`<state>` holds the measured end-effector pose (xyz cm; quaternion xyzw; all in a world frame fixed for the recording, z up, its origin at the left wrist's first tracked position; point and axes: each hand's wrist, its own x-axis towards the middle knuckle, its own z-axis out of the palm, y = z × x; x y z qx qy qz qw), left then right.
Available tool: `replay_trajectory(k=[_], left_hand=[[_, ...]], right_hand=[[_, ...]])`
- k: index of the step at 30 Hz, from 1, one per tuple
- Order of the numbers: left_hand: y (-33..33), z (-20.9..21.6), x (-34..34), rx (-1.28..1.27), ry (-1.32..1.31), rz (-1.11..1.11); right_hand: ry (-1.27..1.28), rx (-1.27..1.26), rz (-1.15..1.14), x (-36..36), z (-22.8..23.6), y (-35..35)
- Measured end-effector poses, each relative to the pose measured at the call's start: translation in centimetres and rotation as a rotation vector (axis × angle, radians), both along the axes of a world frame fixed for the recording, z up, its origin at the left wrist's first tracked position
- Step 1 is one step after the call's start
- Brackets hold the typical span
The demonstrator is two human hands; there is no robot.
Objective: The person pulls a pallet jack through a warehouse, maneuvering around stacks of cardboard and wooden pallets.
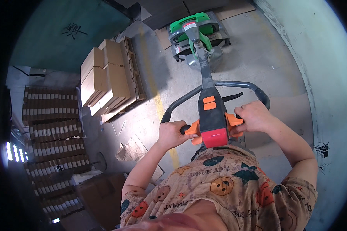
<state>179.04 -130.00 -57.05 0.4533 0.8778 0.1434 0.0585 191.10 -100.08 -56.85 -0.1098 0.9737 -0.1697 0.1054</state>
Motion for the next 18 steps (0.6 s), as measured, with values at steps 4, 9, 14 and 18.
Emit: replay_trajectory(k=[4, 9, 14, 18], left_hand=[[0.1, -0.6, -0.9, -0.054, -0.032, 0.001], [2.2, -1.0, -0.5, -0.101, -0.073, -0.043], [1.6, -1.0, -0.5, -0.097, -0.056, -0.034], [-0.4, -1.1, -0.3, -0.072, -0.04, -0.085]], right_hand=[[-0.032, 0.044, 0.005, -0.8, -0.6, 0.0], [-0.031, 0.076, -0.052, 0.0, -2.2, 1.5], [-0.069, 0.07, -0.101, 0.6, -1.7, 0.3], [0.009, 0.017, -0.115, 1.9, -2.8, -1.7]])
